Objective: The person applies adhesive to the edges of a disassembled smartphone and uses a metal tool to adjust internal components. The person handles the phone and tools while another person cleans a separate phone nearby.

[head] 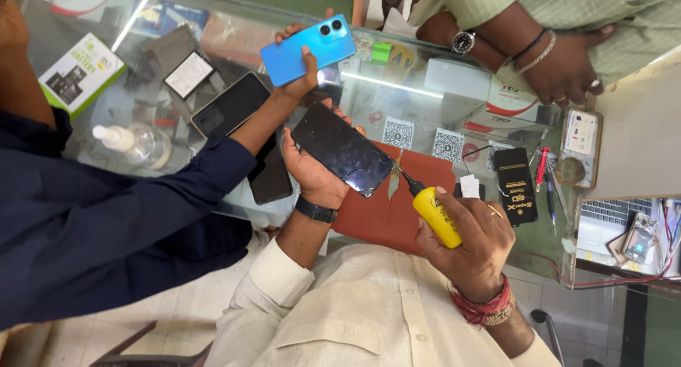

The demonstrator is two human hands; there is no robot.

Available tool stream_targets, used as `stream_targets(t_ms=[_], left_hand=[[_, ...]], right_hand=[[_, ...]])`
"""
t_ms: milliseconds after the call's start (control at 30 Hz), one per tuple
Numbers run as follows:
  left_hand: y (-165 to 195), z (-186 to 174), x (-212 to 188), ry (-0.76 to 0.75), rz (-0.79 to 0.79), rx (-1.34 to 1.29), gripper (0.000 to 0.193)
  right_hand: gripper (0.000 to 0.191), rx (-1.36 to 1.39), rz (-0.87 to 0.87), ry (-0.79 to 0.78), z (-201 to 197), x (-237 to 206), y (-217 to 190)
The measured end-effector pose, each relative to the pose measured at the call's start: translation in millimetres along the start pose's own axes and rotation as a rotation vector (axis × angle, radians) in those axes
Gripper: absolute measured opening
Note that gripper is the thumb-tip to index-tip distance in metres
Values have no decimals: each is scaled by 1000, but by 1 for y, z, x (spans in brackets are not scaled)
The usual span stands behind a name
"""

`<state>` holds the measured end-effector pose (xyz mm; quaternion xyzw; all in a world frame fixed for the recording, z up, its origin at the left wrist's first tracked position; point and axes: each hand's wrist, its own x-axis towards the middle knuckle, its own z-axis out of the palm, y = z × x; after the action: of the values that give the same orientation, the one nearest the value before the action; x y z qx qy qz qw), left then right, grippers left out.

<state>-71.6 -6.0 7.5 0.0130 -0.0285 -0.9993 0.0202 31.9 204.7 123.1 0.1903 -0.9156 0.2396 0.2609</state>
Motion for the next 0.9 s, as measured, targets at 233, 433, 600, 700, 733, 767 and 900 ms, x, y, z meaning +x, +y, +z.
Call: stream_targets(t_ms=[233, 433, 600, 700, 733, 767, 900], left_hand=[[-8, -7, 13, 41, -38, 9, 80], [-18, -23, 19, 152, -57, 58, 82], [-20, -31, 19, 175, -49, 64, 77], [-20, -35, 20, 266, -69, 92, 82], [-21, -36, 19, 305, -82, 103, 84], [-21, -36, 19, 302, -98, 93, 85], [-25, -37, 17, 364, -141, 113, 91]], right_hand=[[45, -20, 62, 3, -3, 0, -3], [45, 28, 13, -10, -1, -6, 2], [45, 125, -48, -4, -1, -13, 8], [46, 149, -58, -7, 0, -16, 10], [46, 148, -54, -14, 0, -17, 10], [46, 146, -50, -19, 0, -18, 10], [45, 158, -54, -10, -2, -17, 9]])
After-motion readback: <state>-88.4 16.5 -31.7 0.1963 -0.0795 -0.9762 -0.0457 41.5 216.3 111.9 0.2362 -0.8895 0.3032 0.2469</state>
